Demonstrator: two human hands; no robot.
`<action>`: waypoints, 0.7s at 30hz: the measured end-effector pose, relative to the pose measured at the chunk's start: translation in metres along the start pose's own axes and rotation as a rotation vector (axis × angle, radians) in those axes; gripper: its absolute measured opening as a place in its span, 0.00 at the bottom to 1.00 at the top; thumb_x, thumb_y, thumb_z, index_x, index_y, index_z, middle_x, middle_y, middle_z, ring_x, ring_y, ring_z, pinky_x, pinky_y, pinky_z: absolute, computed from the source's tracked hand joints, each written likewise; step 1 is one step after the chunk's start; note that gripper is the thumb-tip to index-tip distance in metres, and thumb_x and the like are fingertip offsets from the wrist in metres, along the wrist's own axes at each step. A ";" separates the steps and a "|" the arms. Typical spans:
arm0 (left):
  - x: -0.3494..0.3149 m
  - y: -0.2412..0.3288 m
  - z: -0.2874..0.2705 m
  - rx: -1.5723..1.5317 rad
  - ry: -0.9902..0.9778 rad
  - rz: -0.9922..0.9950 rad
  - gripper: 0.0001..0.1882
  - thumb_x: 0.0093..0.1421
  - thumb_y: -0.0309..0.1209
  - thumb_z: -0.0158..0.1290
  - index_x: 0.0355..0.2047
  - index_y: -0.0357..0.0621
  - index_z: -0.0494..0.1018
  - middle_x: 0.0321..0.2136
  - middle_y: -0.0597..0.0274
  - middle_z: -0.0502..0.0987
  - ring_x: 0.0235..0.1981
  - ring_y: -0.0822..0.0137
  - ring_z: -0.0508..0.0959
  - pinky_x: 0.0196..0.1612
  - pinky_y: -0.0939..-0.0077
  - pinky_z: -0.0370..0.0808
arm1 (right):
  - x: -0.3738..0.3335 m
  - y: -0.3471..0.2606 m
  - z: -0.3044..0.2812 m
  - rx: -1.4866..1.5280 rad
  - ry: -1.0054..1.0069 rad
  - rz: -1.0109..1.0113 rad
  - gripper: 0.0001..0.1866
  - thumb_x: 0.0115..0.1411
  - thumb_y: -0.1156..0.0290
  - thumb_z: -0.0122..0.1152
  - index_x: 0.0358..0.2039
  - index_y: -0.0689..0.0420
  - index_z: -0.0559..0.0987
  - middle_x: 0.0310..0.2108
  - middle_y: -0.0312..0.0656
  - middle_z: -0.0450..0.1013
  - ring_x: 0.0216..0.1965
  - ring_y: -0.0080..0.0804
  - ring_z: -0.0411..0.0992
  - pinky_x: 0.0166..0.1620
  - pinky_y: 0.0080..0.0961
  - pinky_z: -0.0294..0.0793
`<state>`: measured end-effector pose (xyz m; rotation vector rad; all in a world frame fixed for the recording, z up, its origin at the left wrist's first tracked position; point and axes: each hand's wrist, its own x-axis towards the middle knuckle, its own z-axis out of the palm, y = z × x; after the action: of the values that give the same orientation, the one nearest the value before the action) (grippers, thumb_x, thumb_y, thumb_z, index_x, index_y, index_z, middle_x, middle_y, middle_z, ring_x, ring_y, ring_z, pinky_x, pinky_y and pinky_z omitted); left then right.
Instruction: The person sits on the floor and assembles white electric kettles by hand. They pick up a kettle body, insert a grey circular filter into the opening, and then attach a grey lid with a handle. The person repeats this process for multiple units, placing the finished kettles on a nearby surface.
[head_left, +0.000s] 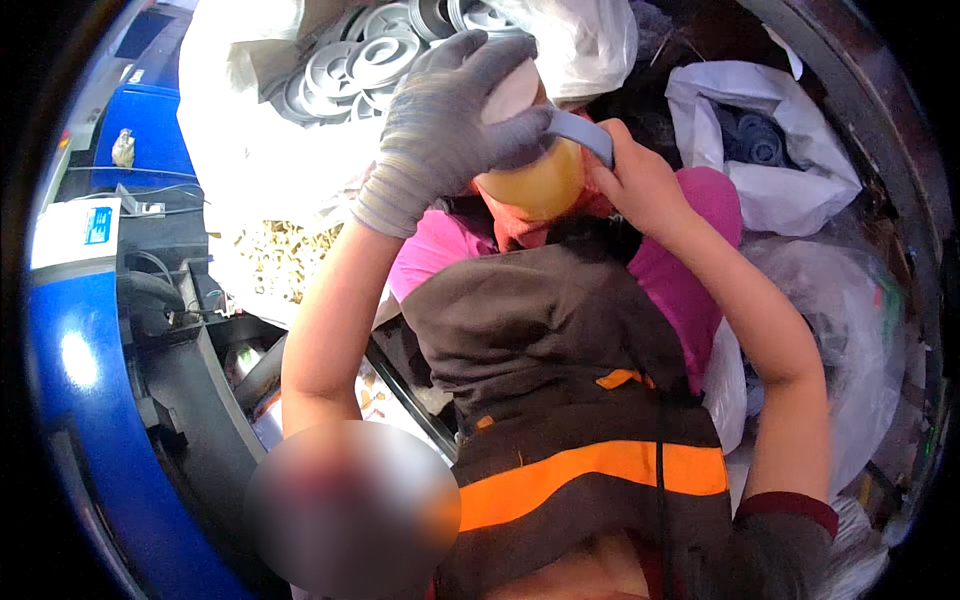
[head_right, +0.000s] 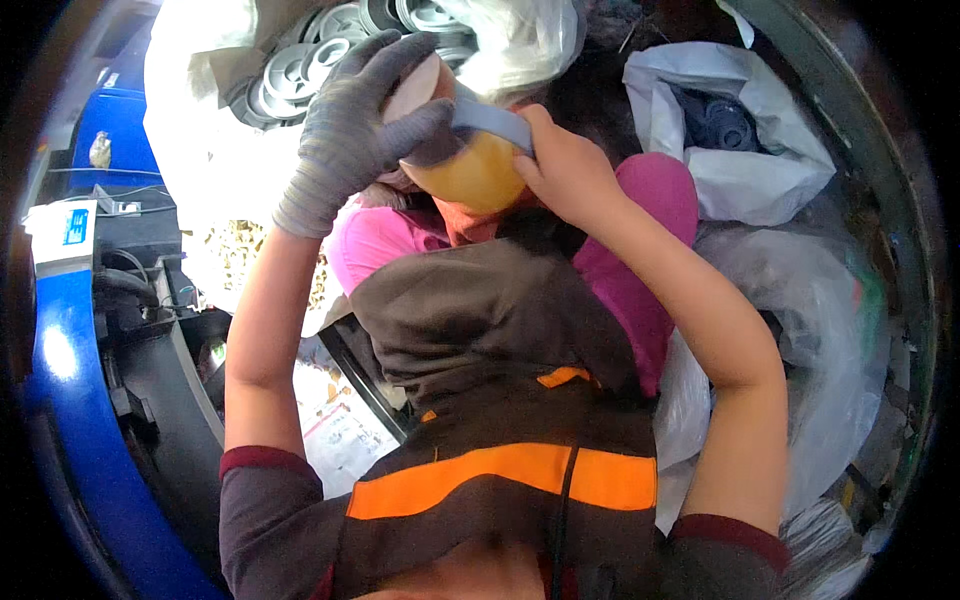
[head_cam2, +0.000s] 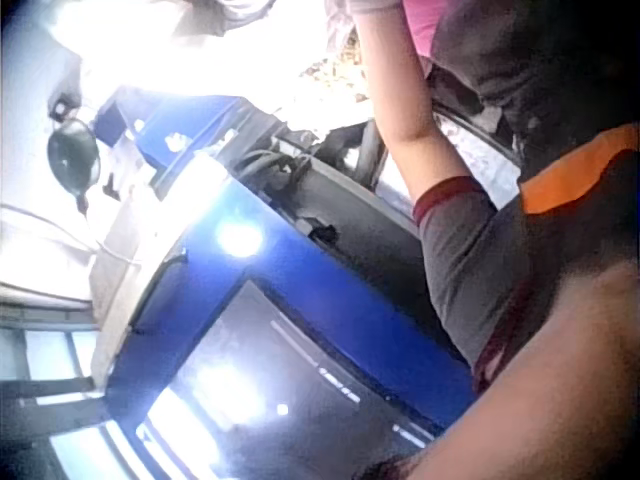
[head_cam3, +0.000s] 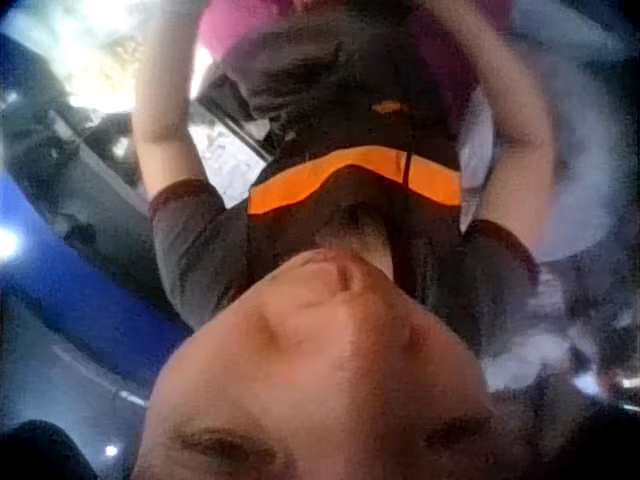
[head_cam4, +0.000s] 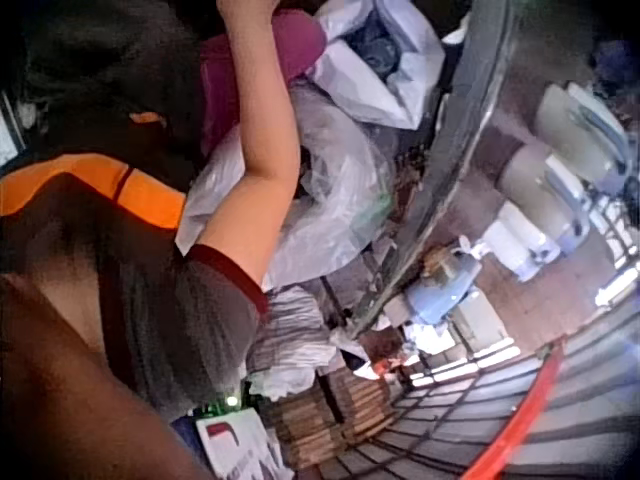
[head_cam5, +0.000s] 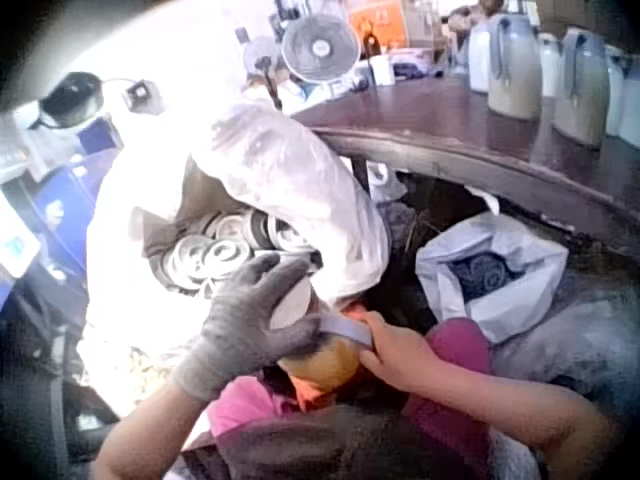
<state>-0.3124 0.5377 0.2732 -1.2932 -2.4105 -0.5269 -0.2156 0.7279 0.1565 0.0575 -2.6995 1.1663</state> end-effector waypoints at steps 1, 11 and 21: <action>-0.001 -0.009 0.003 -0.137 0.099 -0.049 0.30 0.46 0.44 0.61 0.49 0.47 0.70 0.43 0.50 0.72 0.43 0.52 0.74 0.46 0.65 0.72 | 0.002 0.004 -0.001 0.029 0.068 -0.045 0.13 0.60 0.67 0.52 0.44 0.56 0.66 0.28 0.50 0.72 0.29 0.47 0.74 0.30 0.36 0.70; -0.102 -0.042 0.128 0.145 -0.128 -0.309 0.25 0.50 0.41 0.53 0.50 0.53 0.67 0.43 0.50 0.71 0.44 0.51 0.71 0.48 0.60 0.69 | 0.001 0.022 -0.049 0.804 0.174 0.377 0.08 0.59 0.70 0.50 0.38 0.58 0.71 0.20 0.32 0.62 0.15 0.19 0.61 0.19 0.19 0.61; -0.085 -0.040 0.007 -0.700 -0.470 -0.646 0.24 0.54 0.47 0.57 0.38 0.35 0.77 0.52 0.54 0.68 0.48 0.64 0.71 0.51 0.73 0.67 | 0.064 -0.041 0.004 0.670 -0.642 0.237 0.18 0.60 0.58 0.55 0.39 0.61 0.75 0.25 0.36 0.71 0.23 0.20 0.69 0.29 0.20 0.68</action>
<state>-0.3026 0.4602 0.2210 -0.8740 -3.2065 -1.4923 -0.2746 0.6991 0.1960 0.2524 -2.6861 2.4364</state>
